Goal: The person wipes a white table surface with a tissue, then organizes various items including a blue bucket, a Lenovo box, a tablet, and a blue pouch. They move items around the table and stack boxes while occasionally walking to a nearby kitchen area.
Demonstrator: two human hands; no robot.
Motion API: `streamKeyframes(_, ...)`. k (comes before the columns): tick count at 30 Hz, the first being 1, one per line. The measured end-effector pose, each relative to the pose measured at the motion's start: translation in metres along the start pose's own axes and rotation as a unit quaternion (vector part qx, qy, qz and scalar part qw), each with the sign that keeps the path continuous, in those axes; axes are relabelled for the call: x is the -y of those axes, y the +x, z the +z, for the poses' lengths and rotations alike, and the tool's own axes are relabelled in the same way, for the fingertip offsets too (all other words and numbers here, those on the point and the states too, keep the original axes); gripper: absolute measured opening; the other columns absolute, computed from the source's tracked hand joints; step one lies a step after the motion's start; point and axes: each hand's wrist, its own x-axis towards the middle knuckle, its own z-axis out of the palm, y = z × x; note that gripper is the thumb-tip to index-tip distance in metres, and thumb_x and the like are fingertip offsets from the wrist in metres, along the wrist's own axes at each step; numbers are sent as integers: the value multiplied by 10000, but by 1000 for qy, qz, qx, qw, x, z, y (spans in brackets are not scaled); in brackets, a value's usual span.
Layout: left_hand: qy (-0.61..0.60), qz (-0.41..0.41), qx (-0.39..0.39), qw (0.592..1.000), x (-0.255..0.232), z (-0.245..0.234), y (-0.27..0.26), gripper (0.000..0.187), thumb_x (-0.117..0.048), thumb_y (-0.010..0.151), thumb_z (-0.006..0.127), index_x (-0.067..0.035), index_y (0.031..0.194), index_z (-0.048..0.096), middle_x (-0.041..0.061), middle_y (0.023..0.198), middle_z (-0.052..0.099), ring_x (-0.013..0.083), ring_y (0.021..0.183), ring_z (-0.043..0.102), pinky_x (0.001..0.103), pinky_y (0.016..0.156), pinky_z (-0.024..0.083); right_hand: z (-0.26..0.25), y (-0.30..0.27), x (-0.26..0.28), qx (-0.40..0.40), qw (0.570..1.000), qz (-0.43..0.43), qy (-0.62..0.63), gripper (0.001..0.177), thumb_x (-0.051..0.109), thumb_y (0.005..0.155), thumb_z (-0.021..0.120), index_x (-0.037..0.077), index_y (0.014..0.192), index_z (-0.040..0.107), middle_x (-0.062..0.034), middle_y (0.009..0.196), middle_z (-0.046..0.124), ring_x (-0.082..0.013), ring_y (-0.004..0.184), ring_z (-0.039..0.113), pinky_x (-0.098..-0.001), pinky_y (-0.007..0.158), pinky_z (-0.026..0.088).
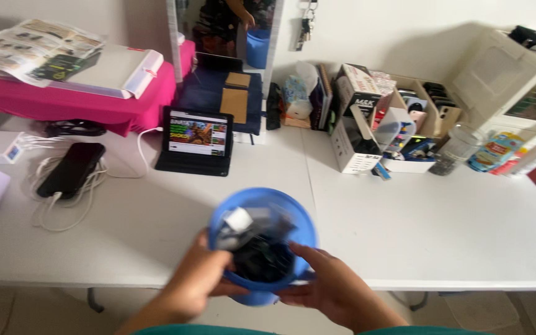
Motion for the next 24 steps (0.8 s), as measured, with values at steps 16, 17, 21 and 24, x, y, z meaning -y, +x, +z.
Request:
streamKeyframes(16,329,75,223,915,84,101,59,353,-312,904,723,14,1003,816,58,881,816,115,709,672,281,639,553,-198,-11,-73,-224,963,22,147,574,63,947,519,119,1493,353,-327,1328,585,-467,997,711,-541,870,613)
streamKeyframes(17,355,77,194,912,85,93,66,312,-303,891,724,-10,951,811,35,839,804,119,703,672,290,643,547,-195,-14,-76,-221,963,24,151,570,65,948,520,118,1491,356,-326,1326,586,-465,997,711,-539,870,612)
streamKeyframes(21,471,100,91,872,78,66,83,266,-312,864,755,-47,838,751,48,738,734,166,689,656,329,654,526,-178,-23,-94,-219,960,33,170,556,72,951,521,114,1484,370,-320,1318,591,-457,996,708,-532,870,610)
streamKeyframes(24,499,121,47,857,76,51,90,263,-313,870,752,-58,845,692,71,724,714,201,687,665,344,661,532,-178,-15,-102,-207,963,27,168,546,77,953,522,110,1479,380,-316,1313,594,-451,996,706,-526,870,609)
